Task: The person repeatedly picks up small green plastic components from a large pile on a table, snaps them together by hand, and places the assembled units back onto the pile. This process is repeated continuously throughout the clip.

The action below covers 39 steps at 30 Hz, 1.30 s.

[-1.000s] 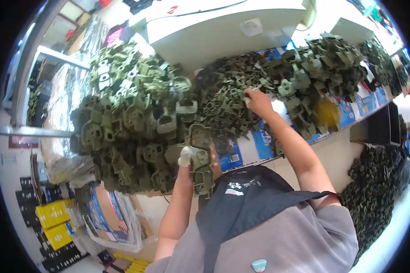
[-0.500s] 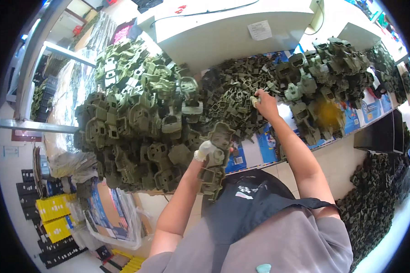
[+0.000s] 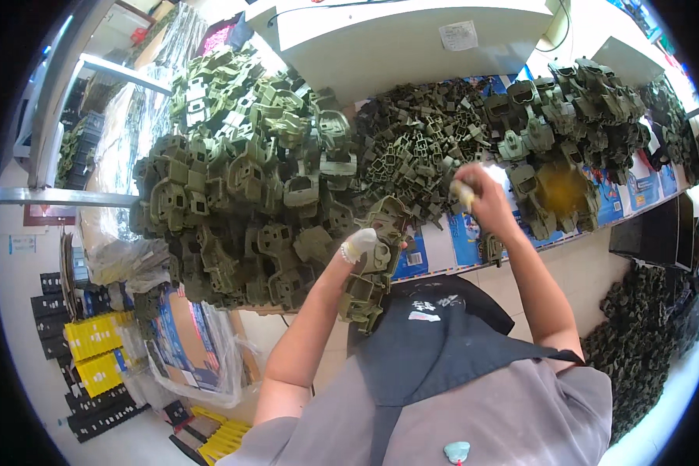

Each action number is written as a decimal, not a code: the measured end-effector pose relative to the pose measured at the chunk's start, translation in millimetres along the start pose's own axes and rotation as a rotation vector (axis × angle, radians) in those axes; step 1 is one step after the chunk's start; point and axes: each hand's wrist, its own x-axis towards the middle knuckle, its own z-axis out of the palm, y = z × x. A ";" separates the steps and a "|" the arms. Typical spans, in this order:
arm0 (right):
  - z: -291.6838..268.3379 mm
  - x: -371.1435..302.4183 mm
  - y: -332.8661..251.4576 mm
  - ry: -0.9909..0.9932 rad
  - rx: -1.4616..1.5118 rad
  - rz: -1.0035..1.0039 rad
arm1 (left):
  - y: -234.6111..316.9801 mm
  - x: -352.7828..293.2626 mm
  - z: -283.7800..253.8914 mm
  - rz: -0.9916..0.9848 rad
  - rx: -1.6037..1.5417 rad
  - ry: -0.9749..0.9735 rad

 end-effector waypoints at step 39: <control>14.7 -47.4 44.0 -0.164 -0.128 -0.316 | -3.3 -23.7 50.0 -0.255 -0.105 0.519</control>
